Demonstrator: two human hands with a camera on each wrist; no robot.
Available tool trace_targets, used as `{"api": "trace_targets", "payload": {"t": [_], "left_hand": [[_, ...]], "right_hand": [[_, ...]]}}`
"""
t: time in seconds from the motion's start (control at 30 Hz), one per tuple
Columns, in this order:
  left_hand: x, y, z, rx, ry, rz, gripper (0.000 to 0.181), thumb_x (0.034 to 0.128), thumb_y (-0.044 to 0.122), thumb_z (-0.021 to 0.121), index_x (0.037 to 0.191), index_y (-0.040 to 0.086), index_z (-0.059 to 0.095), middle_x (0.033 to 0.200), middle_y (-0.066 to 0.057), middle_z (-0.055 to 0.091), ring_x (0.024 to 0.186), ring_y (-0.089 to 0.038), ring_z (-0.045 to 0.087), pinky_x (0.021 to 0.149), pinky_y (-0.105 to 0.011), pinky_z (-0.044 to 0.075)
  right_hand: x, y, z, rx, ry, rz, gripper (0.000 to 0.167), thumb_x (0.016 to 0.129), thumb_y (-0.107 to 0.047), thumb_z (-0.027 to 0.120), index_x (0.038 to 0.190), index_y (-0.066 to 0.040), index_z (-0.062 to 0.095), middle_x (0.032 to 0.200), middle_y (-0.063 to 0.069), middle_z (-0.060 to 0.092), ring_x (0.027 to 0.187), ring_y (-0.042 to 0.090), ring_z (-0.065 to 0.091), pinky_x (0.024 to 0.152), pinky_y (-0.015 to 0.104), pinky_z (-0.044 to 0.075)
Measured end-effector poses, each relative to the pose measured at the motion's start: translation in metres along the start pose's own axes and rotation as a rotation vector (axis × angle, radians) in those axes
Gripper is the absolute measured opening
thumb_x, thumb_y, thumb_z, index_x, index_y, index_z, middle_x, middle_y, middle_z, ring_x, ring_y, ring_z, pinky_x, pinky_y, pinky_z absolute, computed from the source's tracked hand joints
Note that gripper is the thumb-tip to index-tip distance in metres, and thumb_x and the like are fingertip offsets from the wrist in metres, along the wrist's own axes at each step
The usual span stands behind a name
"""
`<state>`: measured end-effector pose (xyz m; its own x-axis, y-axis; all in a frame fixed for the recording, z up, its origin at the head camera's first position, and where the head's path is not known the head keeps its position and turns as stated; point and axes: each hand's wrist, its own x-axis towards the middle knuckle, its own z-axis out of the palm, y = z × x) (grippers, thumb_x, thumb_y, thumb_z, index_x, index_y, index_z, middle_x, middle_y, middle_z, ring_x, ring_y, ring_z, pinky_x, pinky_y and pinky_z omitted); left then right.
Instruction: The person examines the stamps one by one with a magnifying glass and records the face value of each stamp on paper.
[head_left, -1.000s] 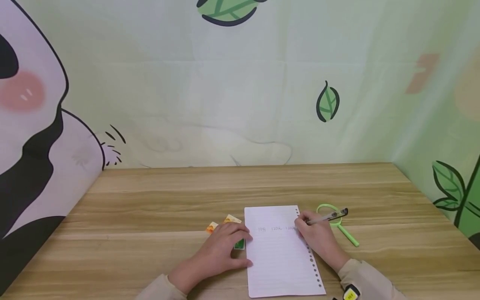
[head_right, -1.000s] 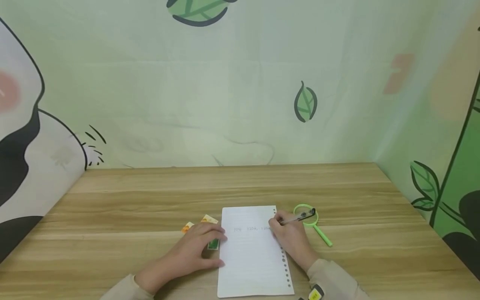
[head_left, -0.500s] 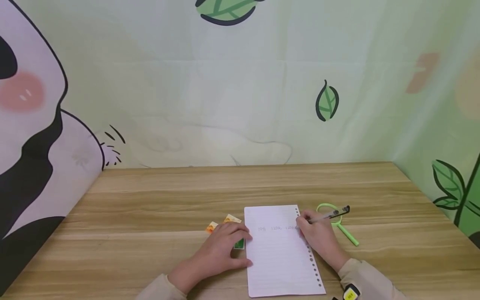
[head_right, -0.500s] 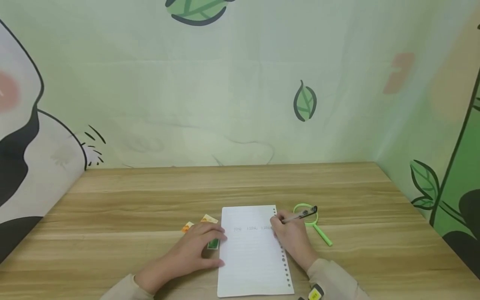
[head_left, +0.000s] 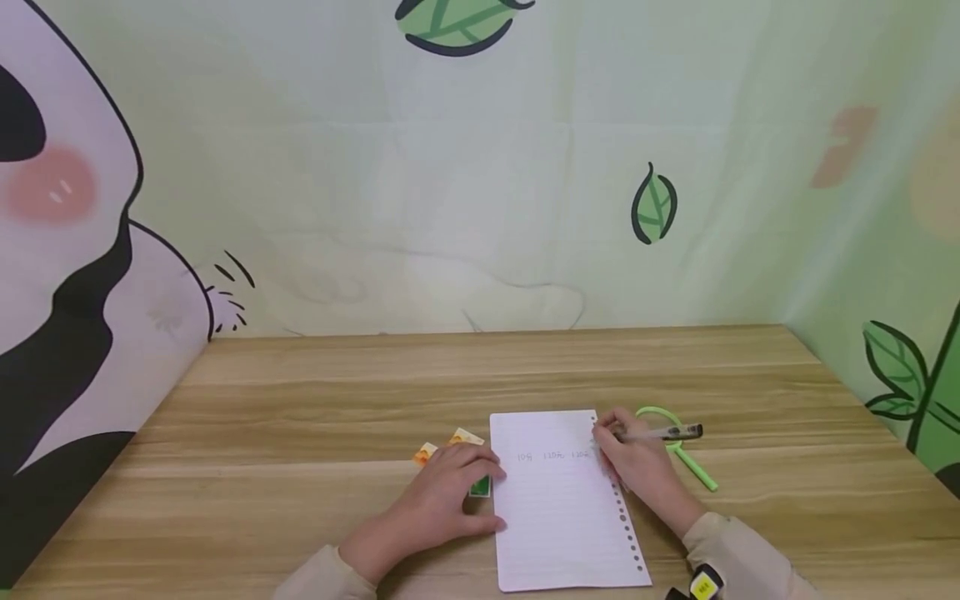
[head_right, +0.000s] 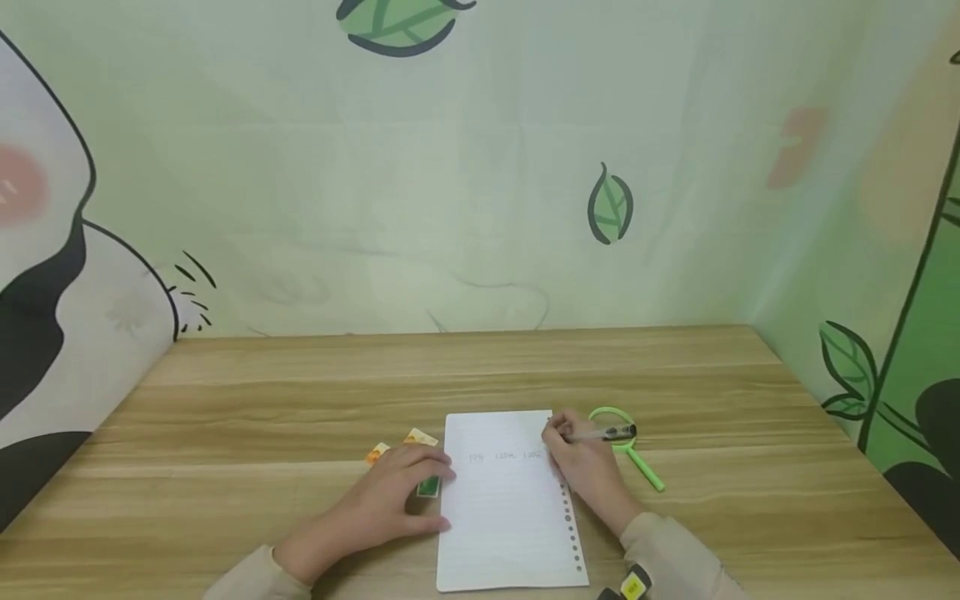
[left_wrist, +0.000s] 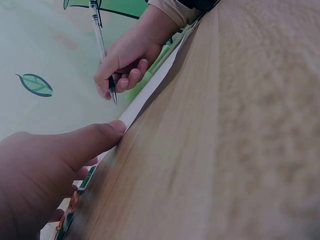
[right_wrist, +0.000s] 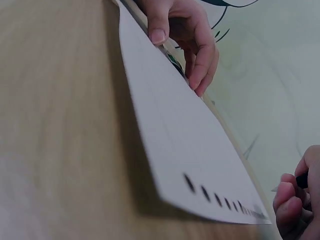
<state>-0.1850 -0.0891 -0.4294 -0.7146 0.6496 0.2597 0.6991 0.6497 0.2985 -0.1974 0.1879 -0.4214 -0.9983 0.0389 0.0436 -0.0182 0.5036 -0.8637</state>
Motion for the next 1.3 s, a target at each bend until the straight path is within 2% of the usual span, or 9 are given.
{"api": "trace_targets", "payload": {"t": [0.17, 0.47, 0.6, 0.73, 0.83, 0.97, 1.13, 1.3], "left_hand": [[0.0, -0.002, 0.002, 0.007, -0.003, -0.008, 0.046, 0.0764, 0.045, 0.077, 0.111, 0.017, 0.066, 0.122, 0.003, 0.06, 0.121, -0.016, 0.051, 0.108, -0.041, 0.038], [-0.001, -0.003, 0.001, -0.008, -0.013, -0.021, 0.047, 0.0764, 0.046, 0.076, 0.112, 0.017, 0.066, 0.123, 0.003, 0.06, 0.121, -0.016, 0.051, 0.109, -0.041, 0.037], [-0.001, -0.004, 0.001, -0.01, -0.014, -0.023, 0.046, 0.0769, 0.046, 0.076, 0.112, 0.018, 0.065, 0.123, 0.004, 0.059, 0.122, -0.016, 0.051, 0.109, -0.041, 0.037], [-0.001, -0.004, 0.001, -0.021, 0.0, -0.011, 0.044, 0.077, 0.044, 0.076, 0.111, 0.017, 0.066, 0.122, 0.004, 0.06, 0.121, -0.016, 0.051, 0.108, -0.042, 0.037], [-0.001, -0.004, 0.001, -0.026, 0.007, -0.005, 0.044, 0.0772, 0.044, 0.076, 0.11, 0.017, 0.066, 0.122, 0.004, 0.06, 0.12, -0.016, 0.051, 0.108, -0.043, 0.037], [-0.001, -0.003, 0.0, -0.027, -0.001, -0.011, 0.044, 0.0776, 0.044, 0.076, 0.111, 0.017, 0.065, 0.122, 0.004, 0.059, 0.121, -0.016, 0.051, 0.109, -0.043, 0.037], [-0.001, -0.003, 0.0, -0.027, 0.001, -0.008, 0.044, 0.0773, 0.044, 0.076, 0.11, 0.017, 0.066, 0.122, 0.004, 0.06, 0.121, -0.016, 0.051, 0.108, -0.043, 0.037], [0.0, -0.004, 0.0, -0.012, -0.001, -0.004, 0.044, 0.0771, 0.044, 0.076, 0.11, 0.017, 0.066, 0.122, 0.004, 0.06, 0.121, -0.016, 0.051, 0.109, -0.042, 0.037]], "right_hand": [[0.002, -0.006, -0.005, 0.009, -0.052, 0.008, 0.012, 0.092, -0.01, 0.052, 0.099, -0.001, 0.051, 0.059, 0.005, 0.052, 0.04, 0.013, 0.044, 0.037, 0.026, 0.042], [0.001, -0.016, -0.014, -0.03, -0.129, -0.021, 0.016, 0.092, -0.013, 0.058, 0.103, -0.002, 0.055, 0.062, 0.007, 0.053, 0.043, 0.014, 0.046, 0.039, 0.025, 0.041], [0.0, -0.019, -0.019, -0.043, -0.166, -0.045, 0.018, 0.094, -0.017, 0.059, 0.105, -0.004, 0.056, 0.065, 0.007, 0.052, 0.047, 0.014, 0.046, 0.04, 0.025, 0.04], [-0.001, -0.022, -0.023, -0.068, -0.201, -0.088, 0.025, 0.097, -0.023, 0.055, 0.111, -0.003, 0.055, 0.068, 0.008, 0.054, 0.049, 0.014, 0.047, 0.039, 0.025, 0.04], [-0.003, -0.025, -0.026, -0.104, -0.205, -0.135, 0.029, 0.099, -0.026, 0.051, 0.112, -0.001, 0.054, 0.065, 0.008, 0.056, 0.047, 0.015, 0.048, 0.038, 0.027, 0.042], [-0.005, -0.03, -0.029, -0.165, -0.186, -0.21, 0.021, 0.099, -0.019, 0.052, 0.106, 0.0, 0.056, 0.06, 0.006, 0.056, 0.044, 0.013, 0.049, 0.038, 0.027, 0.044], [-0.002, -0.029, -0.032, -0.196, -0.188, -0.222, 0.012, 0.094, -0.008, 0.058, 0.103, 0.0, 0.057, 0.062, 0.006, 0.056, 0.046, 0.012, 0.051, 0.041, 0.024, 0.044], [0.0, -0.026, -0.037, -0.227, -0.177, -0.211, 0.018, 0.089, 0.002, 0.06, 0.107, 0.002, 0.058, 0.065, 0.005, 0.056, 0.048, 0.012, 0.052, 0.041, 0.025, 0.047]]}}
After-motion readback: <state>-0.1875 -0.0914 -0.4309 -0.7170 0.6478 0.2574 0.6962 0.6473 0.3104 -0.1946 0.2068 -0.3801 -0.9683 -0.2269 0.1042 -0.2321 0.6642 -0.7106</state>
